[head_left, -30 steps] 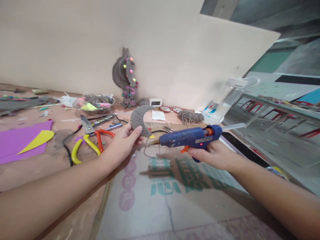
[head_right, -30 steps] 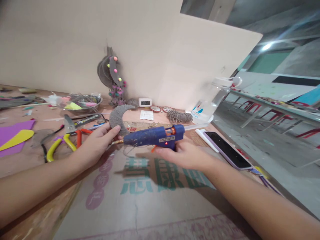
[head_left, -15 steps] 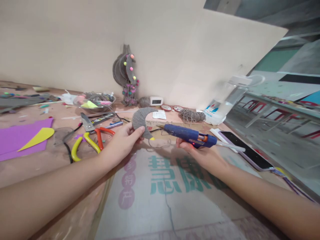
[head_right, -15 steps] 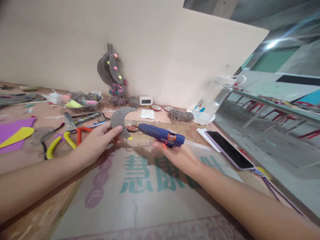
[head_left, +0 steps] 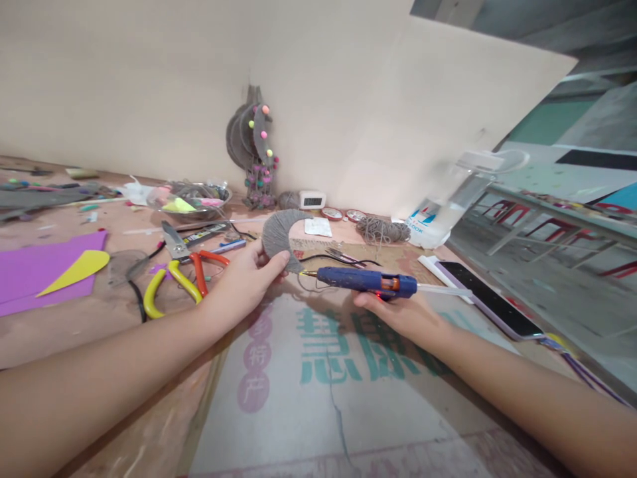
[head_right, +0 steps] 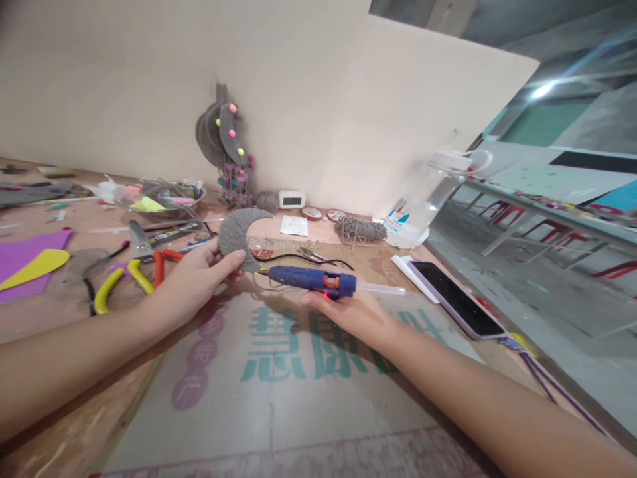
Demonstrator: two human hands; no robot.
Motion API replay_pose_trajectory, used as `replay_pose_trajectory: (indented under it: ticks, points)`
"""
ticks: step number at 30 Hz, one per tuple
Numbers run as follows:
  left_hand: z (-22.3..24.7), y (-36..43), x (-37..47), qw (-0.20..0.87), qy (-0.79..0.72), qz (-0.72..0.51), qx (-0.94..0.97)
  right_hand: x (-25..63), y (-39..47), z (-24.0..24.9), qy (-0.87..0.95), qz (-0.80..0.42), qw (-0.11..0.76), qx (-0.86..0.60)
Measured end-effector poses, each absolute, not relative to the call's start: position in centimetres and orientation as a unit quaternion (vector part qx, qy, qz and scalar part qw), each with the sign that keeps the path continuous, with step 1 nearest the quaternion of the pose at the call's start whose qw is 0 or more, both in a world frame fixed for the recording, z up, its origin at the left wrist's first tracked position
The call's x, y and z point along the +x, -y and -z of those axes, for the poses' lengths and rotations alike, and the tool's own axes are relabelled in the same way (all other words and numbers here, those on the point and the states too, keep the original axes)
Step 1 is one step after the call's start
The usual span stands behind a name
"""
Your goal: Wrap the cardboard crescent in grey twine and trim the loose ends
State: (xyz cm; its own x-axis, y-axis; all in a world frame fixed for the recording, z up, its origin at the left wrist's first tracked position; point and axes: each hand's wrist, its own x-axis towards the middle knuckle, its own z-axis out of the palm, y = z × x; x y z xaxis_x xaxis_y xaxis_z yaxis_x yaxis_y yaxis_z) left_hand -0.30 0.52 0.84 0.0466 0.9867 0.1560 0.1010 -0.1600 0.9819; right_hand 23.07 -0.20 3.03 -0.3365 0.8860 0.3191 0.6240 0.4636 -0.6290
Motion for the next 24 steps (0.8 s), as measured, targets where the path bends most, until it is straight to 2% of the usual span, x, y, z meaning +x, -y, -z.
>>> replay_pose_trajectory:
  ticks: [4, 24]
  points:
    - [-0.97, -0.46, -0.33, 0.432, -0.483, -0.493, 0.580, 22.93, 0.42, -3.05, 0.785, -0.209, 0.292, -0.505]
    - [-0.75, -0.79, -0.28, 0.442, -0.476, -0.494, 0.577, 23.01, 0.41, -2.61, 0.765, -0.235, 0.318, -0.508]
